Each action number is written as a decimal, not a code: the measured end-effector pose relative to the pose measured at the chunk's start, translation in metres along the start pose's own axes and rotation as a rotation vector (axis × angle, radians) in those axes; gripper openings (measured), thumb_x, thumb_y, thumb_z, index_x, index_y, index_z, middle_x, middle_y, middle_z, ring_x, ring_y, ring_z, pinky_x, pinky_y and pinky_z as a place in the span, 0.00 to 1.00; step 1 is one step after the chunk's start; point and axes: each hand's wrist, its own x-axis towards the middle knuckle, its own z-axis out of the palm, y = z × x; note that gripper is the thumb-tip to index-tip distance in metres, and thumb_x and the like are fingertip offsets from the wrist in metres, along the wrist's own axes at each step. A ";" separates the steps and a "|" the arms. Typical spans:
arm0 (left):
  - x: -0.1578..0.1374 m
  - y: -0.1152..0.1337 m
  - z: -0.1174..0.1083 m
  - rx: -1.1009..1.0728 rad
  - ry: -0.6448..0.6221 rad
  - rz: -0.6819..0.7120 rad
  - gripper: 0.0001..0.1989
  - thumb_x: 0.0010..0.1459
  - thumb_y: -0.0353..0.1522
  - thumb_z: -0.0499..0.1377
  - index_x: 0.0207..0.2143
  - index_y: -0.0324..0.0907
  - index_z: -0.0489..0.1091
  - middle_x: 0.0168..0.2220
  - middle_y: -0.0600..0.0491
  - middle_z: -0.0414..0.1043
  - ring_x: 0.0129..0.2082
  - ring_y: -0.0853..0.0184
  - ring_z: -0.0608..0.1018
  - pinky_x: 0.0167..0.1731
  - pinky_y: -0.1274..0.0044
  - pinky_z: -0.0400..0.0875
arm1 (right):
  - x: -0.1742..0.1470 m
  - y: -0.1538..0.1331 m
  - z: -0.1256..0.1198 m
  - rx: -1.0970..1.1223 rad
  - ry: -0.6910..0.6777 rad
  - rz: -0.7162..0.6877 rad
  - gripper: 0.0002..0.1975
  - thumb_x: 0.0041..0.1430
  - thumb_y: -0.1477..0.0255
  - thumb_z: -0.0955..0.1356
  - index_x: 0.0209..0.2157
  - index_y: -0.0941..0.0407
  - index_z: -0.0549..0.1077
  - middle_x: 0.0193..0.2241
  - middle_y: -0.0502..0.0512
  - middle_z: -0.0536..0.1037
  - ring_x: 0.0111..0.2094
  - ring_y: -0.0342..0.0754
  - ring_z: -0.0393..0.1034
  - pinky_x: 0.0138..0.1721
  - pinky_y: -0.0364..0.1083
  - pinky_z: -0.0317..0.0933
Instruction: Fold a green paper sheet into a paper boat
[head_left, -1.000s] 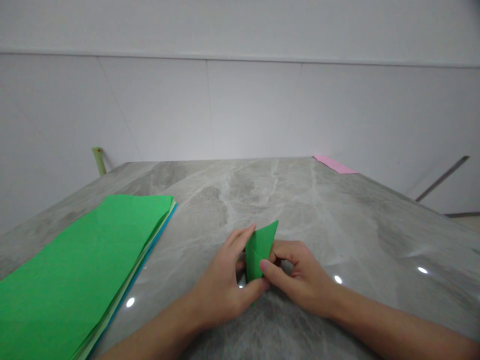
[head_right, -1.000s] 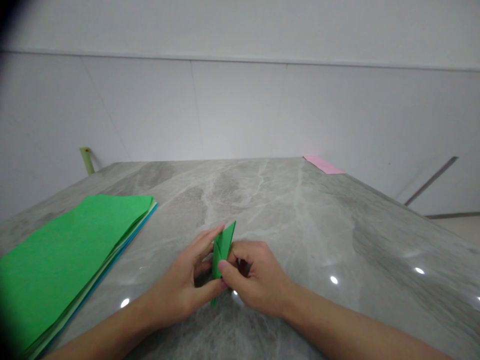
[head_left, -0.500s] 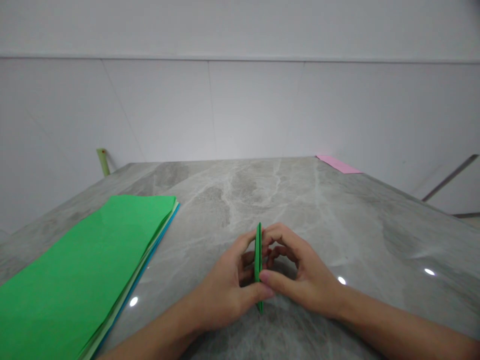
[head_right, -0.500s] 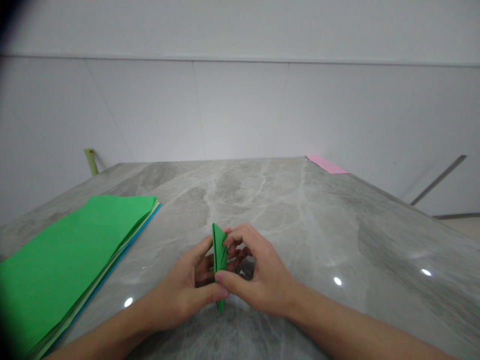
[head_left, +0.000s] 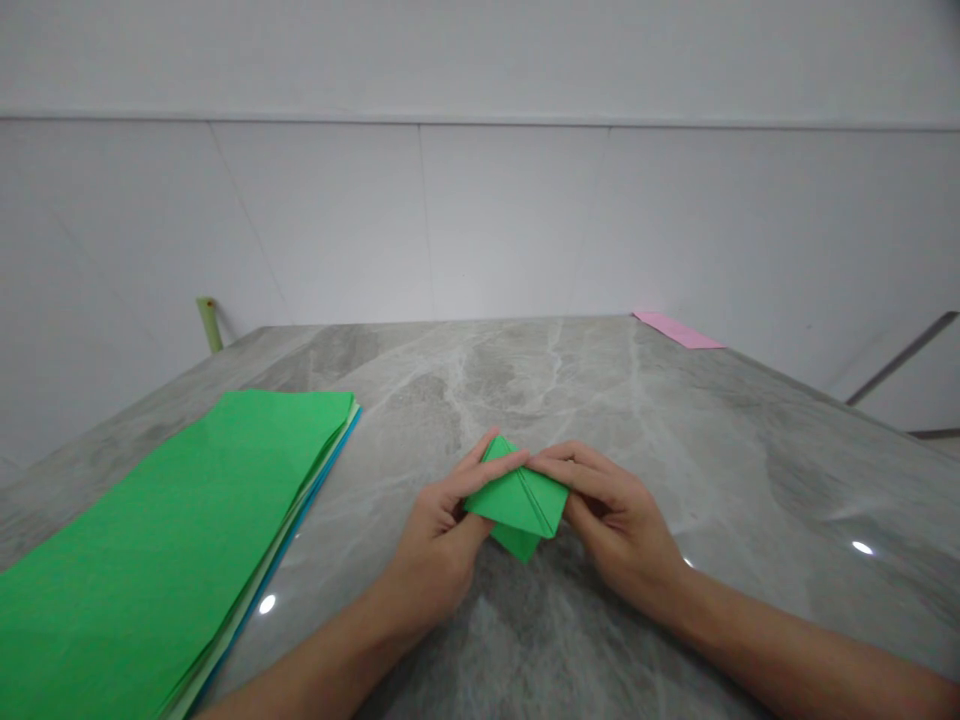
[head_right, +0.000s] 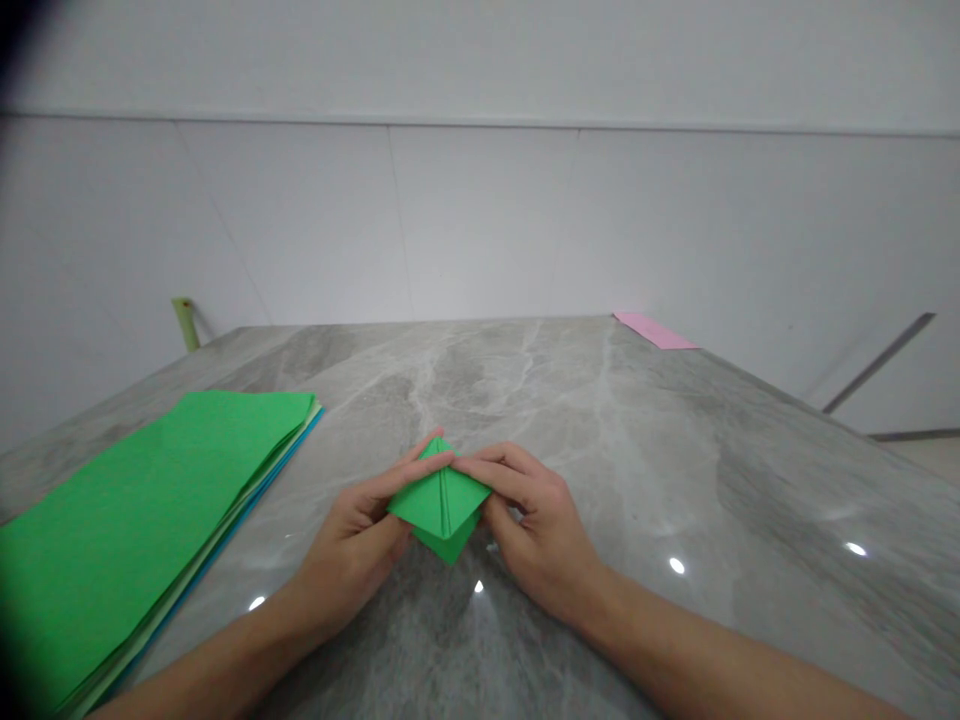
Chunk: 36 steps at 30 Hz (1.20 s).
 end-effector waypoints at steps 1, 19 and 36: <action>0.002 -0.001 0.001 -0.084 0.008 -0.046 0.15 0.57 0.30 0.59 0.46 0.49 0.77 0.57 0.50 0.69 0.58 0.56 0.70 0.55 0.65 0.65 | 0.000 0.001 0.000 -0.015 0.032 -0.015 0.24 0.60 0.83 0.62 0.50 0.43 0.74 0.40 0.50 0.74 0.40 0.43 0.71 0.39 0.42 0.65; -0.005 0.002 0.007 -0.127 -0.146 -0.166 0.15 0.54 0.32 0.63 0.44 0.42 0.69 0.32 0.55 0.72 0.30 0.70 0.73 0.31 0.79 0.67 | -0.002 -0.004 0.008 0.438 0.169 0.318 0.22 0.57 0.70 0.71 0.52 0.49 0.62 0.34 0.50 0.76 0.34 0.45 0.72 0.32 0.42 0.66; 0.003 0.003 0.010 0.249 -0.140 -0.240 0.09 0.58 0.35 0.56 0.34 0.37 0.70 0.21 0.55 0.69 0.21 0.69 0.72 0.25 0.78 0.65 | -0.001 -0.006 0.006 0.388 -0.022 0.582 0.13 0.51 0.61 0.74 0.29 0.58 0.78 0.26 0.51 0.77 0.26 0.43 0.68 0.28 0.41 0.63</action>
